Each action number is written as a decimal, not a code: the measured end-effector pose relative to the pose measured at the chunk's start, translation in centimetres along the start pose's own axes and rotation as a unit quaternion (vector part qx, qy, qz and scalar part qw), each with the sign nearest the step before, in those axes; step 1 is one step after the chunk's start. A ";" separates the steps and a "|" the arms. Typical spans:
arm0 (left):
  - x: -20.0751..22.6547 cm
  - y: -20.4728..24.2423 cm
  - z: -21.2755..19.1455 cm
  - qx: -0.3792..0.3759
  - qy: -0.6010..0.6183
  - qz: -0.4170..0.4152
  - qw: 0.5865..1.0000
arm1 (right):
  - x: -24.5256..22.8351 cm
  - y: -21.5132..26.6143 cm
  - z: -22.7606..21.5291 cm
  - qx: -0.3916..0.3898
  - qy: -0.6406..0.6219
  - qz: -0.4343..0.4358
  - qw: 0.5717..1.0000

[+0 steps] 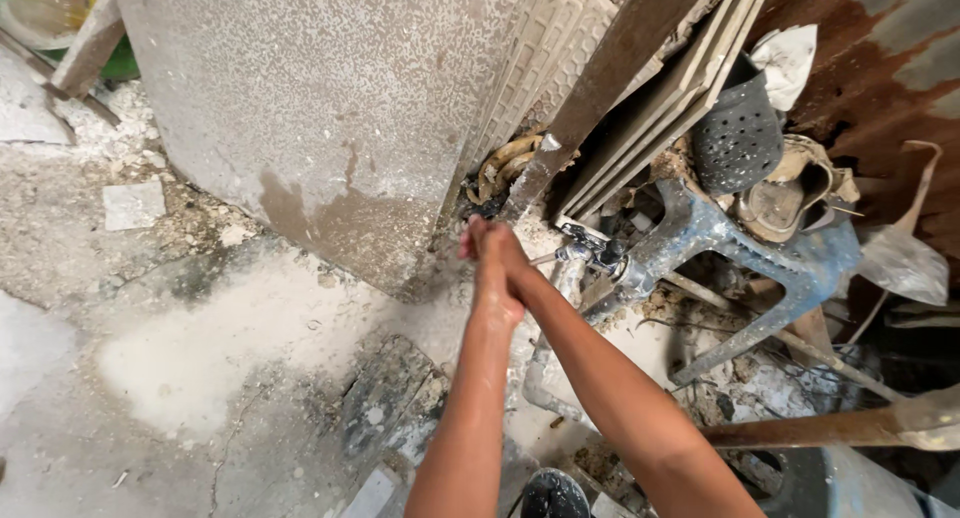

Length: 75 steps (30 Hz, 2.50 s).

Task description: The person washes hands, then retrieves a bundle of white fiberglass strands from a bucket. They spread the strands over a long rectangular mold on a workbench and press them into place using a small rectangular block, smoothing the surface along the mold.

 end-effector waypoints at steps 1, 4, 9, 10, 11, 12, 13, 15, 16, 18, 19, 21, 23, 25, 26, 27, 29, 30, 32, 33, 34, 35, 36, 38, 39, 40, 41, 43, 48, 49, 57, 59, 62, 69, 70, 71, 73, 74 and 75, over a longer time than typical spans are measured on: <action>-0.4 -1.1 0.1 -0.027 0.003 -0.010 1.000 | -0.2 1.0 -0.4 -0.002 -0.109 -0.013 0.994; -2.1 -3.9 -0.3 -0.082 -0.023 -0.055 0.995 | -1.3 4.4 -1.7 0.022 -0.156 -0.004 0.987; -1.0 -9.7 -1.5 -0.074 -0.105 0.024 0.991 | -2.0 11.6 0.3 0.075 0.047 0.089 0.992; 0.1 -10.3 -1.7 -0.040 -0.144 0.096 0.984 | -3.5 13.8 1.9 0.081 0.165 -0.101 0.978; 1.2 -10.5 -2.2 0.000 -0.188 0.158 0.969 | -4.8 16.3 3.9 0.074 0.275 -0.283 0.916; 2.1 -10.2 -2.0 0.048 -0.227 0.220 0.948 | -5.2 15.4 3.6 0.074 0.205 -0.275 0.936; 1.5 -9.4 -2.2 0.034 -0.265 0.226 0.937 | -4.4 15.5 3.6 0.069 0.133 -0.260 0.954; 0.9 -7.6 -0.7 0.003 -0.344 0.242 0.907 | -2.0 14.1 2.1 0.091 -0.046 -0.110 0.989; 0.4 -5.9 -1.0 -0.039 -0.300 0.248 0.920 | -0.3 12.9 1.2 0.111 -0.151 0.027 0.982; 0.5 -2.3 -1.0 -0.124 -0.209 0.268 0.932 | 0.7 10.4 0.6 0.093 -0.290 0.134 0.943; 0.6 -0.8 -1.1 -0.121 -0.269 0.286 0.912 | 0.6 9.6 0.2 0.065 -0.323 0.116 0.937; 0.8 2.3 -1.4 -0.112 -0.385 0.321 0.858 | 1.1 8.4 -0.2 0.037 -0.347 0.103 0.931; 1.1 4.8 -1.2 -0.147 -0.431 0.306 0.836 | 1.6 7.4 -0.8 0.038 -0.329 0.114 0.937; 0.9 8.0 -0.8 -0.150 -0.499 0.312 0.795 | 1.6 6.8 -2.4 0.098 -0.334 0.085 0.934; 0.6 9.9 -0.3 -0.136 -0.542 0.327 0.762 | 1.5 6.7 -3.0 0.128 -0.336 0.070 0.930; 1.0 11.4 0.3 -0.122 -0.584 0.344 0.726 | 0.3 6.2 -2.5 0.050 -0.402 0.021 0.914; 2.6 12.8 -0.4 -0.080 -0.602 0.254 0.753 | -0.5 6.4 -2.5 0.016 -0.401 0.004 0.916; 3.2 13.3 -0.7 -0.060 -0.610 0.206 0.763 | -0.3 7.0 -2.4 0.016 -0.379 0.026 0.925; 7.2 15.4 1.2 -0.044 -0.555 0.406 0.725 | -0.7 7.9 -1.8 -0.002 -0.351 0.044 0.935; 8.4 16.7 1.6 -0.034 -0.521 0.495 0.694 | -0.5 8.9 -1.3 -0.009 -0.348 0.048 0.936; 8.6 16.9 1.7 -0.048 -0.512 0.484 0.708 | -0.4 9.8 -0.9 -0.016 -0.351 0.043 0.935; 8.9 16.9 2.2 -0.066 -0.502 0.477 0.719 | -0.8 10.2 -0.9 -0.017 -0.366 0.027 0.930; 9.0 16.8 2.7 -0.083 -0.492 0.469 0.729 | -1.3 10.7 -0.9 -0.030 -0.358 -0.003 0.933; 8.9 17.4 4.5 -0.124 -0.497 0.524 0.680 | -2.4 11.4 -1.3 -0.053 -0.342 -0.065 0.936; 8.6 17.8 4.9 -0.140 -0.499 0.548 0.656 | -2.5 11.9 -1.0 -0.089 -0.357 -0.075 0.927; 8.4 18.0 5.1 -0.134 -0.496 0.566 0.645 | -2.4 12.3 -0.6 -0.124 -0.371 -0.084 0.916; 8.1 18.2 5.3 -0.128 -0.491 0.584 0.633 | -2.5 12.7 -0.5 -0.159 -0.384 -0.095 0.904; 7.4 18.3 5.9 -0.118 -0.486 0.591 0.633 | -2.3 13.6 -1.0 -0.187 -0.446 -0.130 0.866; 3.2 19.8 6.6 -0.183 -0.495 0.535 0.660 | 2.5 14.6 -1.8 -0.106 -0.434 -0.003 0.894; 3.2 20.6 6.4 -0.175 -0.498 0.541 0.654 | 3.0 14.6 -1.5 -0.114 -0.413 0.003 0.904; 11.1 30.8 3.9 0.003 -0.559 0.497 0.664 | -3.3 20.8 2.9 -0.106 -0.321 0.046 0.940; 13.9 36.0 2.8 0.104 -0.563 0.490 0.657 | -9.2 24.4 5.2 -0.094 -0.358 0.169 0.914; 17.2 44.6 1.8 0.154 -0.515 0.477 0.695 | -20.7 30.6 9.8 -0.113 -0.327 0.235 0.908; 22.8 62.8 3.1 0.201 -0.494 0.470 0.704 | -41.4 43.6 21.1 -0.225 -0.156 0.144 0.951; 23.5 65.0 3.4 0.211 -0.498 0.473 0.695 | -43.2 44.6 21.9 -0.215 -0.132 0.164 0.954; 24.2 67.3 3.5 0.222 -0.504 0.475 0.687 | -44.8 45.8 22.6 -0.204 -0.109 0.183 0.955; 25.7 71.2 3.7 0.259 -0.511 0.467 0.674 | -48.0 47.7 24.1 -0.208 -0.052 0.180 0.960; 26.5 73.0 3.8 0.285 -0.513 0.457 0.669 | -49.6 48.4 25.1 -0.223 -0.019 0.158 0.962; 27.5 74.5 3.9 0.310 -0.514 0.448 0.662 | -51.3 48.6 26.1 -0.237 0.014 0.133 0.962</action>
Point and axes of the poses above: each hand's wrist, its own y-axis away from the middle knuckle, its own z-axis out of the palm, x = y × z, the point moved 6 cm from there along -y, towards the middle knuckle, and after that the axes turned 8 degrees about -y, right-handed, at the moved point
